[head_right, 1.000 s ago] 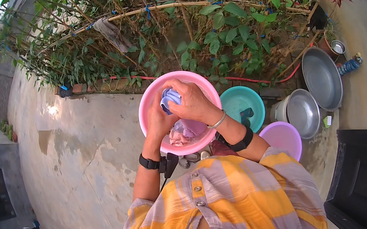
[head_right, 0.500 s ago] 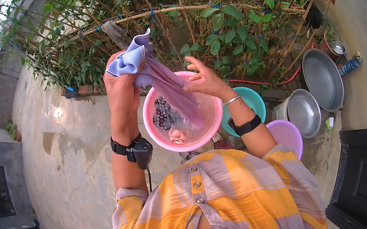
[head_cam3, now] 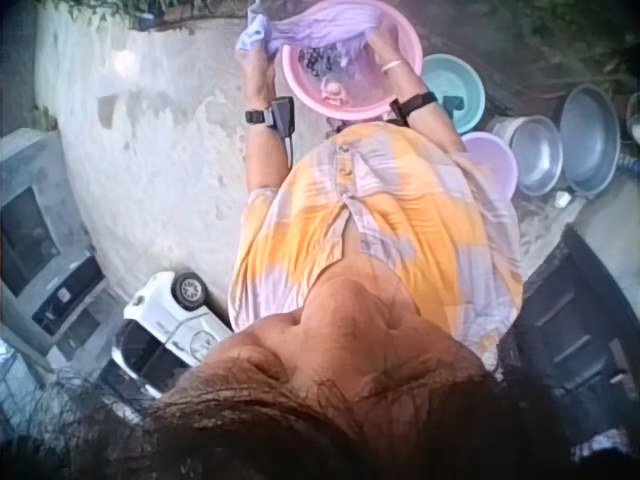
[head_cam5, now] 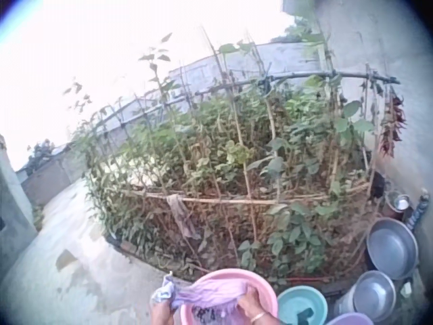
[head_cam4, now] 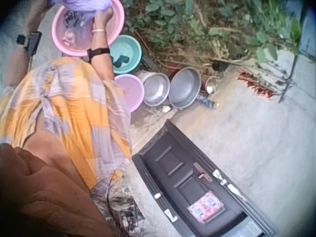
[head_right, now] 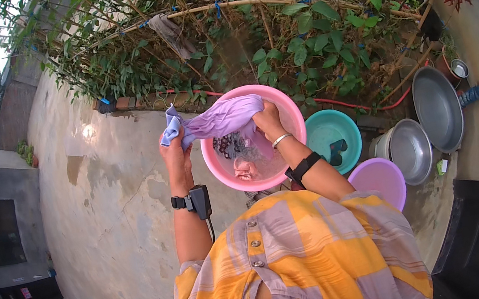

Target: The person washes a shirt and patterned laundry items by hand in basins, hangs the shirt and laundry on hangers on an outdoor rack, hangs a towel on the rack, and wipes a door handle with a cloth.

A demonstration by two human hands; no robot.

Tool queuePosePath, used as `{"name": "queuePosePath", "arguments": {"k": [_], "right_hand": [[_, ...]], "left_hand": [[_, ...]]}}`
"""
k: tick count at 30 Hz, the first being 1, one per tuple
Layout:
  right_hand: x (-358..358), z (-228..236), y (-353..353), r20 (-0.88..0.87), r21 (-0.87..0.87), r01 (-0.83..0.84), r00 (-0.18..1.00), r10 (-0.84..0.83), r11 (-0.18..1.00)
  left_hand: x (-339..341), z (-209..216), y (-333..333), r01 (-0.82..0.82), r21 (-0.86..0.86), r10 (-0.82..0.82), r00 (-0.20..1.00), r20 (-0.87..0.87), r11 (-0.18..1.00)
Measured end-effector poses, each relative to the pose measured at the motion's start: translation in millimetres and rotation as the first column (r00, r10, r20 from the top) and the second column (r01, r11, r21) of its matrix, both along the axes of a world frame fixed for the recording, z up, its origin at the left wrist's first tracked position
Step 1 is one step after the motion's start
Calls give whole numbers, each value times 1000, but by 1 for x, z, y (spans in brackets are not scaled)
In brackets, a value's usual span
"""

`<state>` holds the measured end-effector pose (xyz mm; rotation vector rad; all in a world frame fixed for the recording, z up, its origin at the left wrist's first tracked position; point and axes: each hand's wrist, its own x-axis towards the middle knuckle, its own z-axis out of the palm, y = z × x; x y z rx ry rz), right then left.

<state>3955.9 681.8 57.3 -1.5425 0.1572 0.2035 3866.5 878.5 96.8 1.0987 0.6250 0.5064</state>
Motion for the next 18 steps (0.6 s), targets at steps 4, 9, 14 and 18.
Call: {"name": "queuePosePath", "arguments": {"k": [4, 9, 14, 18], "right_hand": [[4, 1, 19, 84, -179, -112, 988, 128, 978], [-6, 25, 36, 140, -111, -298, 940, 312, 948], [-2, 25, 36, 364, -3, -304, 887, 284, 953], [-1, 34, 24, 175, 324, -472, 881, 439, 820]], "left_hand": [[-9, -80, -29, 216, -360, -265, 960, -93, 907], [-10, -101, -55, 330, -275, -415, 835, -362, 903], [-5, -92, -60, 624, -302, -676, 729, -107, 721], [-11, -125, -70, 748, -31, -744, 654, -134, 663]]}}
